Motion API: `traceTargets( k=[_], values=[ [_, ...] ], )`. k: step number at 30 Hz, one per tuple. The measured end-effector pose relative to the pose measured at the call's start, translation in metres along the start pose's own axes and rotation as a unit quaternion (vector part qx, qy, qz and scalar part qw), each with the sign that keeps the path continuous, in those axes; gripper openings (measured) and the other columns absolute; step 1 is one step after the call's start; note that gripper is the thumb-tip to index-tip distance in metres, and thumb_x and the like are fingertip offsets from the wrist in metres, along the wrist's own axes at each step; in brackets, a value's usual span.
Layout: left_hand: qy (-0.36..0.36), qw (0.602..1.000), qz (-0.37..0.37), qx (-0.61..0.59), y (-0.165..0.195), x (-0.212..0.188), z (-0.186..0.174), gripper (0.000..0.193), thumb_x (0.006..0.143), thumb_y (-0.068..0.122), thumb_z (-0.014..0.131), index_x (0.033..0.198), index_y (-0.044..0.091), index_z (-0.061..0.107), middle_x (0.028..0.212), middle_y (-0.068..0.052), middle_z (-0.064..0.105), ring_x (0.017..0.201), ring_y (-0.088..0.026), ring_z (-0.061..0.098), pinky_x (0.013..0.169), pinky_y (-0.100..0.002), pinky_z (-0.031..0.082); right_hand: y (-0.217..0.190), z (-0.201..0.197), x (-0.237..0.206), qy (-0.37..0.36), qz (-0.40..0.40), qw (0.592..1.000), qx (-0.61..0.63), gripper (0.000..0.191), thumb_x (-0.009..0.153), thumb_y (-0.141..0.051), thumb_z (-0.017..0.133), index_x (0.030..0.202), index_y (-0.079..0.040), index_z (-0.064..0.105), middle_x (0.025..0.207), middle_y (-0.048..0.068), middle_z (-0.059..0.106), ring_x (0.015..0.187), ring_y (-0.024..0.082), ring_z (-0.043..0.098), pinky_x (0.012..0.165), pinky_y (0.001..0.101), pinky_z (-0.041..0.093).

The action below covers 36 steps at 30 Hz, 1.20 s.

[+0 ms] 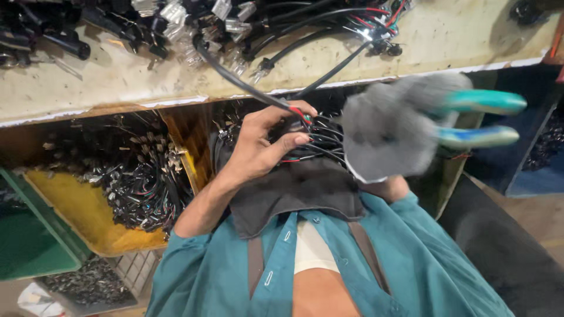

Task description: The person repeatedly picks up wire harnesses from a pile on a workbench, uses pliers to cut the black outer sheath near the connector, and places the trimmed harnesses into a separate pile. The person also occasionally shifts the pile of unprocessed harnesses to access more items.

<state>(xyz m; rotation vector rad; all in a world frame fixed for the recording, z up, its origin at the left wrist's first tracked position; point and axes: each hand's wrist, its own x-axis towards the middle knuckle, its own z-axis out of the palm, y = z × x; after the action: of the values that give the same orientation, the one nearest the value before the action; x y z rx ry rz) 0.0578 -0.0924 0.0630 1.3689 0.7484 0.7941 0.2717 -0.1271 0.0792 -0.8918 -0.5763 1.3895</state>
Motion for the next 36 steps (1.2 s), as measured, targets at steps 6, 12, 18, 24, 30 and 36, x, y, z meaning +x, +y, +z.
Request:
traceTargets(
  k=[6,12,18,24,30,36],
  values=[
    [-0.035,0.992,0.039,0.111,0.016,0.012,0.011,0.049,0.09,0.018,0.082,0.134,0.008,0.061,0.11,-0.011,0.074,0.093,-0.026,0.076,0.084,-0.031,0.059,0.006,0.01,0.002,0.004,0.059,0.987,0.149,0.01,0.099,-0.007,0.064,0.108,-0.007,0.061,0.099,0.011,0.066,0.073,0.021,0.063,0.064,0.0341,0.051],
    [-0.267,0.828,0.033,0.492,0.035,0.011,0.01,0.07,0.09,0.012,0.068,0.157,0.02,0.049,0.093,-0.015,0.069,0.075,-0.03,0.071,0.063,-0.041,0.056,-0.033,-0.025,0.048,-0.082,-0.268,0.773,-0.57,0.016,0.097,-0.007,0.065,0.112,-0.009,0.061,0.107,0.014,0.066,0.075,0.024,0.062,0.064,0.0368,0.05],
    [-0.21,0.825,0.012,0.524,0.017,-0.007,-0.027,0.035,0.091,0.037,0.071,0.117,0.014,0.065,0.089,-0.009,0.072,0.082,-0.029,0.071,0.066,-0.043,0.056,-0.045,-0.04,0.076,-0.23,-0.276,0.45,-0.818,0.017,0.095,-0.019,0.07,0.11,-0.012,0.064,0.106,0.007,0.063,0.085,0.026,0.066,0.074,0.0402,0.053],
    [0.246,0.658,0.007,0.712,0.024,0.005,-0.121,0.062,0.107,0.039,0.071,0.154,0.006,0.047,0.125,-0.022,0.065,0.105,-0.034,0.071,0.083,-0.04,0.058,-0.031,0.008,0.053,-0.171,-0.444,0.543,-0.691,0.038,0.096,-0.02,0.073,0.129,-0.005,0.066,0.121,0.017,0.064,0.084,0.022,0.067,0.067,0.0349,0.052],
    [0.276,0.738,0.055,0.614,-0.055,0.002,-0.176,0.058,0.107,0.028,0.063,0.156,0.008,0.04,0.134,-0.021,0.065,0.112,-0.034,0.073,0.089,-0.04,0.06,0.012,0.056,0.078,-0.125,-0.302,0.635,-0.7,0.035,0.092,-0.016,0.072,0.125,-0.005,0.065,0.119,0.016,0.067,0.087,0.031,0.071,0.076,0.0424,0.057],
    [0.36,0.793,-0.077,0.485,-0.044,0.006,-0.175,0.039,0.105,0.024,0.075,0.138,0.011,0.059,0.123,-0.007,0.07,0.089,-0.017,0.07,0.074,-0.031,0.059,-0.013,-0.016,0.049,-0.081,-0.204,0.595,-0.773,0.041,0.089,-0.002,0.072,0.13,-0.003,0.064,0.117,0.015,0.065,0.097,0.035,0.067,0.078,0.0444,0.054]
  ],
)
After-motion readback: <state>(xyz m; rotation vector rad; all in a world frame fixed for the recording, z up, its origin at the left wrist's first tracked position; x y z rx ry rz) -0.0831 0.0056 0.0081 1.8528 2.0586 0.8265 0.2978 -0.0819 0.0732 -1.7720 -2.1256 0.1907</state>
